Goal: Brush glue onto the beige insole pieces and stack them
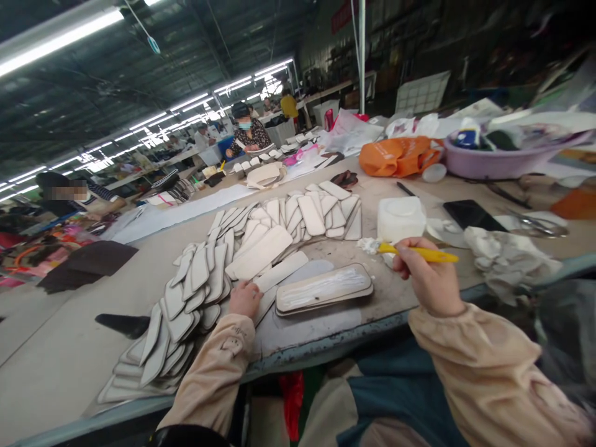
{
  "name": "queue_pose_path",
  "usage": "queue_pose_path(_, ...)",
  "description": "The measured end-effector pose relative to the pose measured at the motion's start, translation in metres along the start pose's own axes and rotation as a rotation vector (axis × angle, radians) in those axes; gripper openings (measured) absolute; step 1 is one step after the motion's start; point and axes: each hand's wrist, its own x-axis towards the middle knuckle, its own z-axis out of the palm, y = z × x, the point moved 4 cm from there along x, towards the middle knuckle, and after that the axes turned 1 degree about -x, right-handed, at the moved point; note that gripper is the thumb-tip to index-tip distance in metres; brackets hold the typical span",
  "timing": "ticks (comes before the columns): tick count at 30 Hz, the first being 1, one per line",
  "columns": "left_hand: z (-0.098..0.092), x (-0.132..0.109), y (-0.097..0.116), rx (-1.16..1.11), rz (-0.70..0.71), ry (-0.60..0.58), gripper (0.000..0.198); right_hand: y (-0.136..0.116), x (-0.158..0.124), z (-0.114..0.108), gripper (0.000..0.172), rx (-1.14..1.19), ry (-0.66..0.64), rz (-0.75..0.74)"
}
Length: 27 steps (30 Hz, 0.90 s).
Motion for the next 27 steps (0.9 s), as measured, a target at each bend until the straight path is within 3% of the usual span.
queue_pose_path(6,-0.002,0.005,-0.011,-0.082,-0.133,-0.012,0.050,0.000,0.001,-0.002,0.023,-0.012,0.011,0.003)
queue_pose_path(12,0.001,-0.003,-0.016,-0.160,-0.128,0.019,0.030,0.001,0.000,-0.001,0.022,-0.018,0.004,-0.007)
queue_pose_path(20,0.002,0.002,-0.023,-0.160,-0.165,0.075,0.047,0.008,-0.001,0.002,0.024,-0.053,-0.026,-0.013)
queue_pose_path(27,0.003,0.010,-0.024,-0.146,-0.223,0.009,0.035,0.007,-0.003,0.006,0.024,-0.056,-0.046,-0.017)
